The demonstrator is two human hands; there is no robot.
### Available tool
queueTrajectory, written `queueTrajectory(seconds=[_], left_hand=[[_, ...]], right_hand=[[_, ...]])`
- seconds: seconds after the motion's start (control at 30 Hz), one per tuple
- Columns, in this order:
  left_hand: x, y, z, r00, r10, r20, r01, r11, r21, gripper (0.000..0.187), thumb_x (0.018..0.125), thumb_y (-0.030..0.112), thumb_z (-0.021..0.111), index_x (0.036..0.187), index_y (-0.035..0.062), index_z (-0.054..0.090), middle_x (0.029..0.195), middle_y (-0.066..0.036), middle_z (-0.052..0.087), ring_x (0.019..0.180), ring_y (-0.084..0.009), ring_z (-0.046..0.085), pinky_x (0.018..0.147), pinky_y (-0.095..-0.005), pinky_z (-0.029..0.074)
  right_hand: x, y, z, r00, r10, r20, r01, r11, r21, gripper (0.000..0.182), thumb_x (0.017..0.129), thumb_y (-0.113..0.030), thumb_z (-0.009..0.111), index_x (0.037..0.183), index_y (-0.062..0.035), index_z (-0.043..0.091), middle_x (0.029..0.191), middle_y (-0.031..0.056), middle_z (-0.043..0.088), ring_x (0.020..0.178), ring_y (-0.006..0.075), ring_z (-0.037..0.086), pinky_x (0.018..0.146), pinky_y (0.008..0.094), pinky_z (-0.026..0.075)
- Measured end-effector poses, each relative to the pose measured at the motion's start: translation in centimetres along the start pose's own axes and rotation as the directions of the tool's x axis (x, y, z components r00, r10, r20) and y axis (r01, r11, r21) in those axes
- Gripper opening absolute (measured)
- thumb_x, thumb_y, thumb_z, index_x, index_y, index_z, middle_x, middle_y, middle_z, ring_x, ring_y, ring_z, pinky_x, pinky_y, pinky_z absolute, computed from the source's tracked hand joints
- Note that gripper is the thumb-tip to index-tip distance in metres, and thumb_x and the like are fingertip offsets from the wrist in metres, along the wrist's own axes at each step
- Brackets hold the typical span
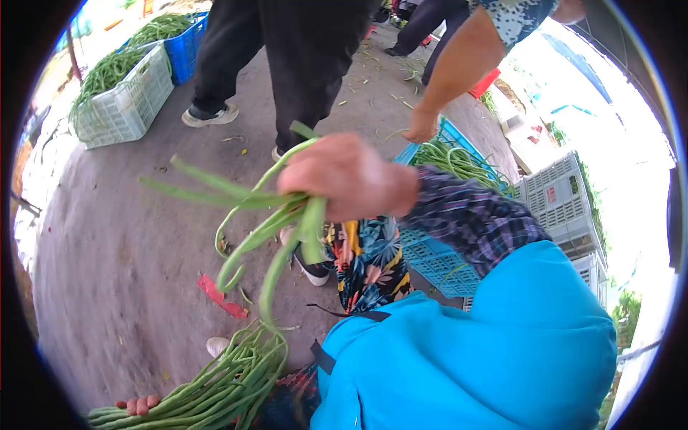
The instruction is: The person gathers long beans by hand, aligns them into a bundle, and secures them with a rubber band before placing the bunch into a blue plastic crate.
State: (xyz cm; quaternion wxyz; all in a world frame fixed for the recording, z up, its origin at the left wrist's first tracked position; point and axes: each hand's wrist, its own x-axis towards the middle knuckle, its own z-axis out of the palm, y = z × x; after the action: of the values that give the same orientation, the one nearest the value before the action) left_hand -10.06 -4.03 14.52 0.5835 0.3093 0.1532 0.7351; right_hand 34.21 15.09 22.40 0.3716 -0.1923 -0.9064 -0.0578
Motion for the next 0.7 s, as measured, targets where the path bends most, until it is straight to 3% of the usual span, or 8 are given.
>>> queueTrajectory(seconds=[0.03,0.07,0.1,0.33,0.47,0.53,0.57,0.7], left_hand=[[0.4,-1.2,-1.1,1.0,-0.009,0.014,0.009,1.0,-0.007,0.056,0.086,0.026,0.06,0.128,0.0008,0.036,0.105,-0.007,0.046,0.094,-0.0188,0.048,0.093,-0.0361,0.038],[0.6,-3.7,-2.7,0.858,0.505,-0.092,-0.426,0.801,0.42,0.057,0.087,0.037,0.056,0.127,-0.0001,0.04,0.102,-0.013,0.053,0.082,-0.0223,0.054,0.076,-0.0342,0.044],[1.0,-5.3,-3.5,0.486,0.873,0.046,-0.582,0.284,0.762,0.061,0.089,0.047,0.052,0.125,-0.001,0.044,0.099,-0.018,0.059,0.07,-0.0257,0.059,0.058,-0.0323,0.051],[3.8,-4.8,-3.6,0.26,0.738,0.623,-0.507,-0.445,0.738,0.043,0.091,0.034,0.053,0.129,0.0145,0.045,0.106,-0.022,0.054,0.074,-0.0242,0.06,0.059,-0.029,0.054],[1.5,0.1,-16.3,0.334,0.524,0.783,-0.243,-0.755,0.609,0.046,0.091,0.016,0.056,0.133,0.0321,0.045,0.113,-0.026,0.049,0.079,-0.0251,0.061,0.059,-0.0265,0.056],[2.4,-1.2,-12.4,0.213,0.358,0.909,-0.25,-0.879,0.405,0.043,0.091,0.02,0.057,0.133,0.0208,0.045,0.109,-0.025,0.05,0.075,-0.0241,0.06,0.056,-0.0271,0.056],[3.0,-1.9,-10.3,0.148,0.267,0.952,-0.236,-0.925,0.296,0.044,0.091,0.022,0.057,0.133,0.0151,0.044,0.107,-0.025,0.051,0.073,-0.0236,0.06,0.054,-0.0274,0.055],[2.7,-3.5,-8.5,0.511,0.773,0.377,-0.467,-0.119,0.876,0.062,0.088,0.036,0.059,0.127,-0.0066,0.039,0.102,-0.025,0.051,0.066,-0.0231,0.059,0.051,-0.0291,0.053]], right_hand=[[-0.9,0.1,-3.9,1.0,-0.003,0.006,0.003,0.998,-0.07,0.03,0.07,-0.017,0.072,0.092,-0.0091,0.053,0.075,0.0078,0.06,0.062,0.0275,0.061,0.052,0.0378,0.047],[-2.3,0.1,-7.3,1.0,-0.001,0.014,0.003,0.99,-0.139,0.031,0.07,-0.016,0.072,0.094,-0.0088,0.053,0.076,0.008,0.061,0.062,0.027,0.061,0.052,0.0376,0.047],[-4.5,0.1,-10.2,0.997,0.071,0.001,-0.069,0.977,-0.203,0.032,0.071,-0.016,0.071,0.096,-0.0077,0.053,0.077,0.0097,0.061,0.062,0.0276,0.061,0.053,0.0376,0.047],[-29.4,-0.6,-19.5,0.362,0.852,-0.377,-0.862,0.152,-0.484,0.025,0.082,-0.019,0.059,0.102,-0.0063,0.051,0.081,0.0203,0.062,0.078,0.0408,0.06,0.069,0.0447,0.047],[-42.2,-6.8,-25.6,-0.095,0.965,-0.245,-0.548,-0.256,-0.796,0.026,0.086,-0.028,0.053,0.101,-0.0061,0.05,0.089,0.0225,0.062,0.083,0.0416,0.06,0.071,0.0521,0.045],[-45.0,-6.7,-27.5,-0.056,0.932,-0.358,-0.563,-0.326,-0.759,0.026,0.087,-0.027,0.052,0.101,-0.0057,0.05,0.086,0.023,0.062,0.082,0.0427,0.059,0.07,0.0524,0.044],[-46.1,-7.3,-28.1,-0.031,0.879,-0.476,-0.573,-0.406,-0.712,0.025,0.087,-0.026,0.052,0.101,-0.0053,0.049,0.083,0.0235,0.061,0.082,0.0438,0.058,0.07,0.0527,0.043],[-44.8,-3.2,-27.0,-0.008,0.892,-0.452,-0.619,-0.359,-0.698,0.03,0.089,-0.028,0.051,0.107,-0.0039,0.049,0.09,0.0246,0.061,0.085,0.0436,0.057,0.072,0.0522,0.043]])
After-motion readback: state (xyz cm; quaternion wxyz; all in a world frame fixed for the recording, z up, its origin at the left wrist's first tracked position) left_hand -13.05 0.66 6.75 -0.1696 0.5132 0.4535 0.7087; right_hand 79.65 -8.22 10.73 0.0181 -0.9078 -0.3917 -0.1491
